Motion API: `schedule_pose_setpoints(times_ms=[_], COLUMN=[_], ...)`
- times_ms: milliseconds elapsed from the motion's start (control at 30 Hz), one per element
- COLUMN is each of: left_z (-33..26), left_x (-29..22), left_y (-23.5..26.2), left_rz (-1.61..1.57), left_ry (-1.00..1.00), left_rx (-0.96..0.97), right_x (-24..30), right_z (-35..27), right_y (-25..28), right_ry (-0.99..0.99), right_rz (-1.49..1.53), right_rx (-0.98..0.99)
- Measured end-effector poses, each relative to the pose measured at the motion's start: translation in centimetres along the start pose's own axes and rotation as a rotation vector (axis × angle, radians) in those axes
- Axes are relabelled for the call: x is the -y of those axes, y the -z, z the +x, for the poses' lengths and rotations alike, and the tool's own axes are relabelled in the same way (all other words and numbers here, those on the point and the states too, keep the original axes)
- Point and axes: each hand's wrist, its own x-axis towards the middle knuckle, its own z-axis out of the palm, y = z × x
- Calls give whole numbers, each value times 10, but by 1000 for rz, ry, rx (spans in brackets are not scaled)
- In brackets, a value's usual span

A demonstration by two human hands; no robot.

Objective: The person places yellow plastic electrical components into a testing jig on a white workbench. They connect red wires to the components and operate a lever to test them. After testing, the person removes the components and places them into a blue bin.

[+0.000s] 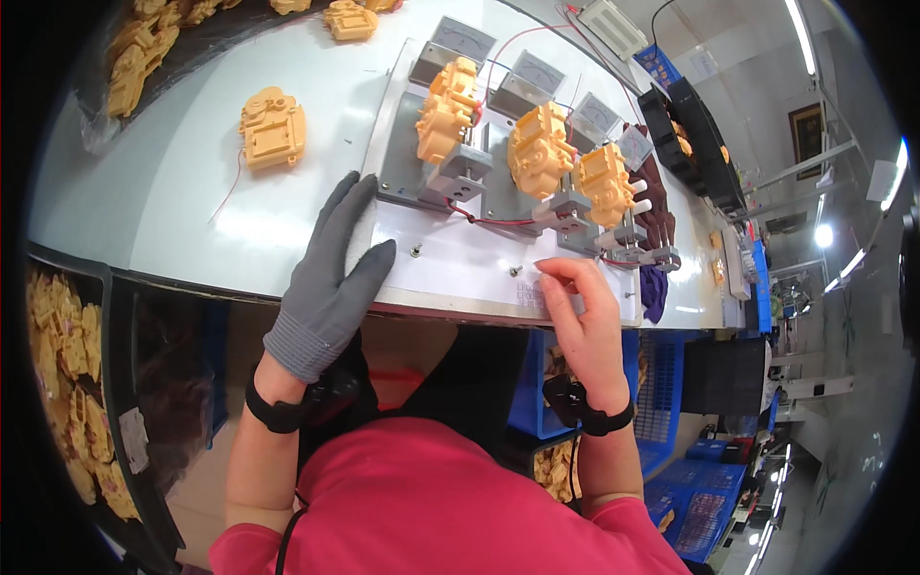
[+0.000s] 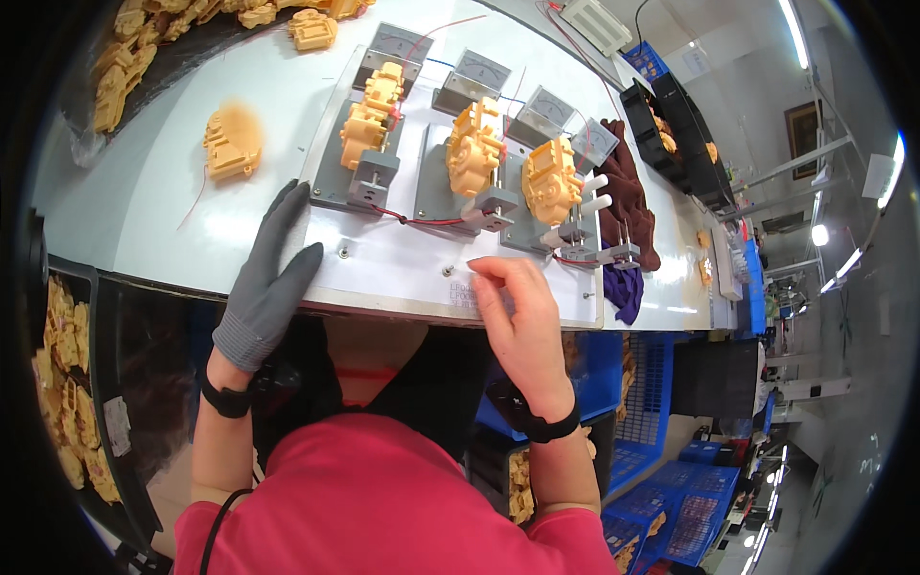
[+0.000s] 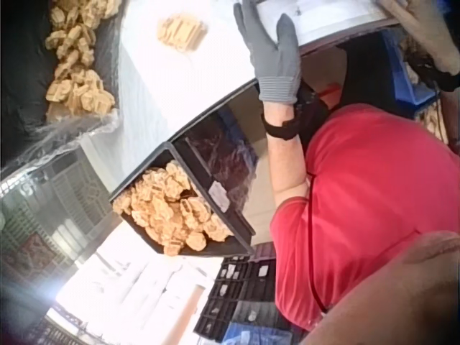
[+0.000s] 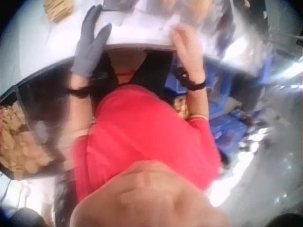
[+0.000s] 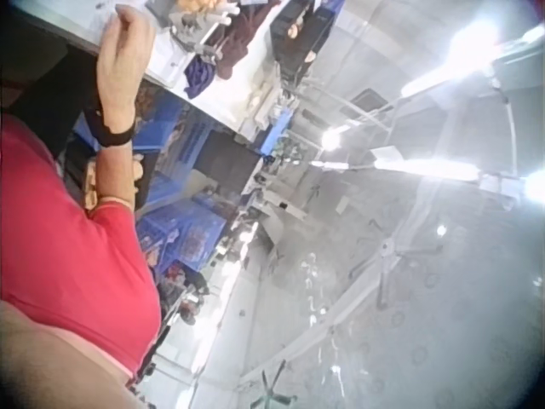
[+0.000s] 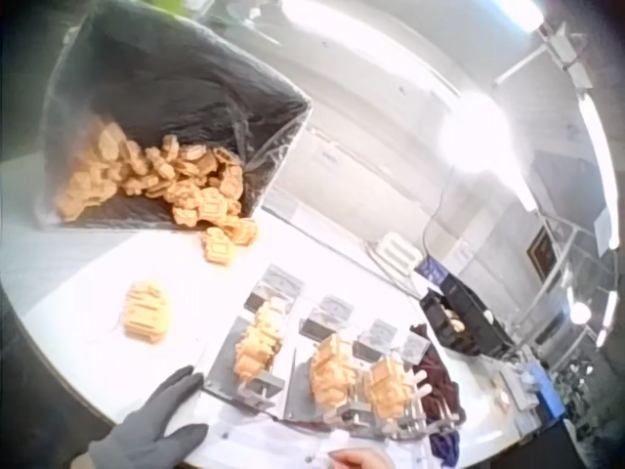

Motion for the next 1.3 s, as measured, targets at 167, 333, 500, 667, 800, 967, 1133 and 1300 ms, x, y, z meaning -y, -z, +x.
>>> schedule_pose_setpoints(times_ms=[167, 333, 500, 667, 800, 967, 1133, 1300], left_z=[0, 1, 0, -1, -7, 1, 7, 5], left_x=[0, -1, -6, -4, -12, -29, -31, -27], left_y=[-1, -1, -2, -4, -12, -14, -21, -23], left_rz=[-5, -6, -4, -14, 311, 595, 607, 515], left_ry=[15, 16, 28, 45, -161, -350, -320, -314], left_rx=[14, 19, 9, -39, -265, -162, -122, -150], right_x=[-24, -48, -55, -55, -50, -20, -3, -9], right_z=[-20, -27, -23, -23, -26, -19, -4, 0], right_y=[16, 25, 20, 18, 18, 10, -16, -30], right_ry=[-157, -174, -99, -78, -69, 91, 85, 106], right_rz=[-19, -35, -84, -102, -87, -114, -8, -82], right_rx=[-193, -267, -233, -224, -264, -248, -124, -119])
